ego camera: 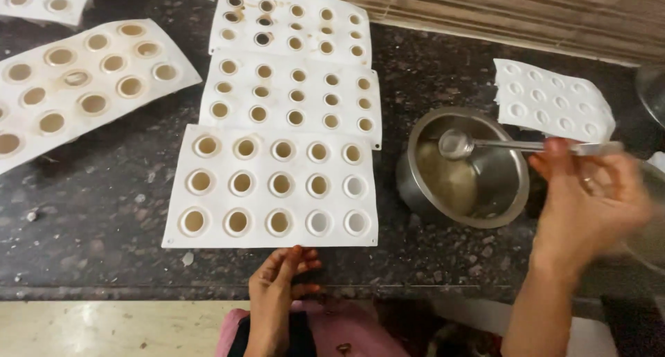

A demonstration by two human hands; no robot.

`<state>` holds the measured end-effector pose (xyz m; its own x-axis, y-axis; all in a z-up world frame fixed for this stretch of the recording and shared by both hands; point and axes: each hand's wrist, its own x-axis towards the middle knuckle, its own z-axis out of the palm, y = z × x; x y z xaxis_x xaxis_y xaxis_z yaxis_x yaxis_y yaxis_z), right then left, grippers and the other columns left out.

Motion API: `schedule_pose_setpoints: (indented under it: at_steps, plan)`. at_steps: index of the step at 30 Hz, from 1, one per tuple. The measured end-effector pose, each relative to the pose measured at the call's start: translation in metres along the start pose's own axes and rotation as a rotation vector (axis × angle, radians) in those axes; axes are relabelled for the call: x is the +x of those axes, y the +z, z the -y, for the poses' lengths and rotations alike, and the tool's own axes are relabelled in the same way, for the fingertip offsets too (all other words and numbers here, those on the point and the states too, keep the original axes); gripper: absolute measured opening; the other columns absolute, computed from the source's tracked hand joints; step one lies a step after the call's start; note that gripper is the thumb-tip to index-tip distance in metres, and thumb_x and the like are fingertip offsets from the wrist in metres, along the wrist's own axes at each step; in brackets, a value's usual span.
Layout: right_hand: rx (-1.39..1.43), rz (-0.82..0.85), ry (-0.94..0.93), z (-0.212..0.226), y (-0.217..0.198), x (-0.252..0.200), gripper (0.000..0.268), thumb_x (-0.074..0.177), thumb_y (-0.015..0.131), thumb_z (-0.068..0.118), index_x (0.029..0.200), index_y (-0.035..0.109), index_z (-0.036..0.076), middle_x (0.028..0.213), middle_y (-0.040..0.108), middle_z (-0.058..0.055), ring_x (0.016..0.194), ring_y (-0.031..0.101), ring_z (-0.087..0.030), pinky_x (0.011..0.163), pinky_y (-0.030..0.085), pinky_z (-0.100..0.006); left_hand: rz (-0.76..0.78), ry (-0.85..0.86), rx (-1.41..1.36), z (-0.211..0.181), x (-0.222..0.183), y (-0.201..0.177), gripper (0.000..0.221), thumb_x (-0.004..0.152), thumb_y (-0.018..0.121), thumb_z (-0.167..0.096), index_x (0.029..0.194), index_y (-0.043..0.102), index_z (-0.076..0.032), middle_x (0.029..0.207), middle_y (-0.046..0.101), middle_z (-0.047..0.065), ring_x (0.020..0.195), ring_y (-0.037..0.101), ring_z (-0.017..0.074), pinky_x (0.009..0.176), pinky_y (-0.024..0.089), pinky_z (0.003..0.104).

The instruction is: The person uses a ladle to scoop a light-colored liquid from a metal bowl and pours it into the circular cavities of a white silicone mold. The person repeats this action to fill multiple cavities across several mold sheets.

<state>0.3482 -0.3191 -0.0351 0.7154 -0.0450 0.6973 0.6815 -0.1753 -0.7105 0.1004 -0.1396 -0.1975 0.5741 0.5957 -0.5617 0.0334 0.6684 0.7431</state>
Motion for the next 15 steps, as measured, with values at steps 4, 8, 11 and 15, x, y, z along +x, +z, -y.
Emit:
schedule_pose_setpoints:
  at_steps: [4,8,11,15]
  plan:
    - [-0.212,0.166,0.116,-0.023,0.0,-0.015,0.008,0.098,0.077,-0.004,0.104,0.07,-0.002,0.099,0.075,-0.016,0.087,0.077,-0.017,0.077,0.066,-0.028,-0.03,-0.111,-0.011,0.005,0.004,-0.005,0.029,0.099,0.063,-0.026,0.107,0.071,0.001,0.102,0.078,0.014,0.082,0.071,0.0257,0.055,0.058,0.036]
    - [-0.417,0.279,0.187,-0.026,0.01,-0.029,0.014,0.092,0.082,0.0,0.105,0.076,0.003,0.099,0.079,-0.012,0.086,0.078,-0.016,0.074,0.06,-0.029,0.022,-0.009,-0.018,0.006,0.004,-0.005,0.031,0.095,0.063,-0.026,0.102,0.072,0.002,0.1,0.078,0.013,0.091,0.076,0.0194,0.058,0.062,0.033]
    - [-0.479,0.325,0.141,-0.026,0.013,-0.033,0.019,0.092,0.084,0.002,0.11,0.078,0.005,0.099,0.079,-0.011,0.085,0.076,-0.017,0.073,0.057,-0.029,0.01,-0.012,0.026,0.002,0.002,-0.003,0.032,0.097,0.062,-0.027,0.102,0.073,0.003,0.1,0.078,0.012,0.091,0.076,0.0193,0.058,0.061,0.032]
    - [-0.486,0.34,0.132,-0.031,0.015,-0.034,0.018,0.092,0.085,0.004,0.108,0.078,0.003,0.097,0.078,-0.012,0.085,0.076,-0.018,0.074,0.056,-0.029,0.008,-0.001,-0.004,0.003,0.003,-0.002,0.03,0.096,0.062,-0.026,0.103,0.072,0.001,0.099,0.077,0.012,0.091,0.076,0.0196,0.057,0.062,0.033]
